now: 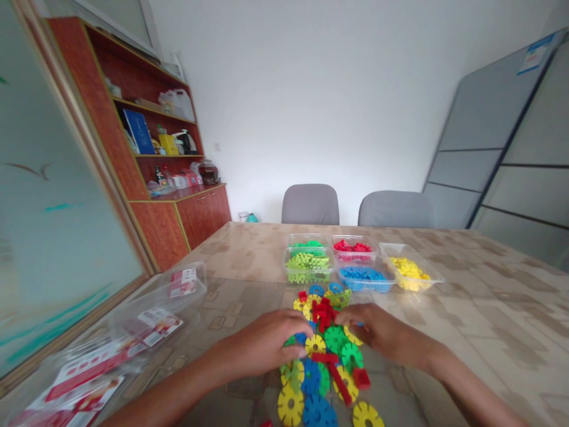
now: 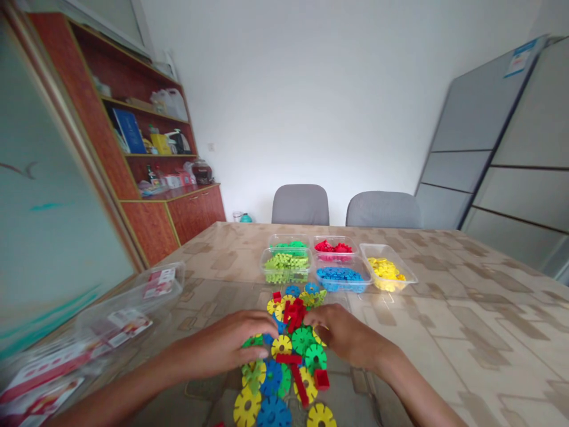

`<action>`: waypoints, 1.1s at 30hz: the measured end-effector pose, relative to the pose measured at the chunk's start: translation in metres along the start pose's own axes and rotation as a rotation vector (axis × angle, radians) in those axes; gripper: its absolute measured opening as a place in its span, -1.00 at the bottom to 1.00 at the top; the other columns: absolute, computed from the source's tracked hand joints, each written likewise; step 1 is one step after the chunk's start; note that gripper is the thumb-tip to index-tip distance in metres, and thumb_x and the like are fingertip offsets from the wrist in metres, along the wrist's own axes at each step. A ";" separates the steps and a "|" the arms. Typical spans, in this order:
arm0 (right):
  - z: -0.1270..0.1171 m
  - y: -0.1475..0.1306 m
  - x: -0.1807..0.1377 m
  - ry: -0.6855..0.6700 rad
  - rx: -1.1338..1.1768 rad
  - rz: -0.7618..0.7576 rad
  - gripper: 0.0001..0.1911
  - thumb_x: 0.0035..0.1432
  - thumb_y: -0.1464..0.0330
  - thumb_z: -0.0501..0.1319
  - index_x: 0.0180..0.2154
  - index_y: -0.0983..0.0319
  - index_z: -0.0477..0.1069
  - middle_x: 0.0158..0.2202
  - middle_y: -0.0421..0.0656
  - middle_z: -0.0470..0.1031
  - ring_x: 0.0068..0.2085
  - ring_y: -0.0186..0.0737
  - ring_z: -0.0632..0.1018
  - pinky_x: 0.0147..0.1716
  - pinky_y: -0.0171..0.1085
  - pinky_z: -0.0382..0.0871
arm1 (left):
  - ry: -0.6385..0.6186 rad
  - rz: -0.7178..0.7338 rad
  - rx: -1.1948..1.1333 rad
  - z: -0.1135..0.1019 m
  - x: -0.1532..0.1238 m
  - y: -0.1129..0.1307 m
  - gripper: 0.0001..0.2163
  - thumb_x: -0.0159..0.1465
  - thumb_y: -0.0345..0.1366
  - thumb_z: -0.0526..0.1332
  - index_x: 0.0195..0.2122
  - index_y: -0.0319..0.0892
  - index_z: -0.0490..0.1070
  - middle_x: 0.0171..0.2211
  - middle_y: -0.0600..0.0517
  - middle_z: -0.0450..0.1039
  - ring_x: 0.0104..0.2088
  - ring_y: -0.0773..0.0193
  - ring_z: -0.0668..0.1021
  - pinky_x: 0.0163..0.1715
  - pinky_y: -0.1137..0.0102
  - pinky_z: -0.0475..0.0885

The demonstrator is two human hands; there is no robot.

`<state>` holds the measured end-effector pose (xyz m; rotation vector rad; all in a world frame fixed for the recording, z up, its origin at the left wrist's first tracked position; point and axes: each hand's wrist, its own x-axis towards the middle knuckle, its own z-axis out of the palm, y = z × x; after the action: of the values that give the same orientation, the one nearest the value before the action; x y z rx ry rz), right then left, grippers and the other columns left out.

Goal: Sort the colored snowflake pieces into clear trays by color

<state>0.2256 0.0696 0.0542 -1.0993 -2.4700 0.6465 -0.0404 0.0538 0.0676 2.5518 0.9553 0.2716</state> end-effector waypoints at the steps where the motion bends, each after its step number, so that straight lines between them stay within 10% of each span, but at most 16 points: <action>1: 0.002 0.002 0.002 0.022 -0.007 -0.004 -0.65 0.18 0.47 0.04 -0.09 0.19 0.50 -0.13 -0.06 0.57 -0.09 -0.06 0.53 -0.09 -0.13 0.40 | 0.044 -0.002 -0.006 0.002 0.002 -0.004 -0.73 0.28 -0.28 0.21 0.02 -0.07 0.38 0.03 -0.01 0.42 0.06 0.15 0.42 0.09 0.30 0.27; 7: 0.022 0.025 0.019 0.161 -0.220 0.098 -0.51 0.24 0.22 0.08 0.15 0.28 0.29 0.21 0.09 0.28 0.21 0.12 0.26 0.16 0.08 0.17 | 0.146 -0.111 0.008 0.020 0.014 -0.034 -0.43 0.25 -0.16 0.22 0.24 -0.20 0.13 0.31 -0.20 0.01 0.28 0.03 0.13 0.22 0.14 0.09; 14: 0.022 0.020 0.026 0.132 -0.188 0.046 -0.58 0.35 0.20 -0.08 -0.02 0.26 0.43 -0.05 0.00 0.51 0.00 -0.08 0.48 0.03 -0.13 0.34 | 0.281 -0.053 -0.118 0.017 0.023 -0.027 -0.72 0.30 -0.26 0.15 0.02 -0.17 0.36 -0.01 -0.05 0.45 0.01 0.20 0.47 0.04 0.34 0.33; 22: 0.034 0.033 0.033 0.158 -0.230 0.102 -0.55 0.28 0.21 0.05 0.07 0.35 0.35 0.12 0.15 0.37 0.15 0.15 0.34 0.12 0.07 0.20 | 0.217 -0.044 0.012 0.032 0.045 -0.038 -0.49 0.31 -0.17 0.14 0.25 -0.18 0.12 0.26 -0.13 0.15 0.24 0.09 0.24 0.21 0.20 0.15; 27: 0.021 0.030 0.028 0.153 -0.207 0.100 -0.63 0.35 0.30 -0.09 -0.26 0.22 0.48 -0.29 -0.06 0.54 -0.24 -0.10 0.53 -0.20 -0.19 0.39 | 0.230 -0.058 0.087 0.032 0.049 -0.043 -0.59 0.34 -0.18 0.11 0.18 -0.20 0.23 0.13 -0.14 0.34 0.14 0.05 0.36 0.16 0.16 0.21; 33: 0.023 0.044 0.023 0.155 -0.202 0.072 -0.68 0.20 0.50 0.01 -0.09 0.27 0.46 -0.09 0.03 0.51 -0.05 -0.02 0.48 -0.03 -0.12 0.31 | 0.270 -0.072 0.115 0.030 0.044 -0.049 -0.69 0.34 -0.45 -0.01 0.04 -0.17 0.39 0.00 -0.09 0.43 0.02 0.16 0.45 0.06 0.29 0.32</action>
<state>0.2259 0.1073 0.0146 -1.2670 -2.4101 0.3220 -0.0267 0.1077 0.0210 2.6222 1.1898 0.5666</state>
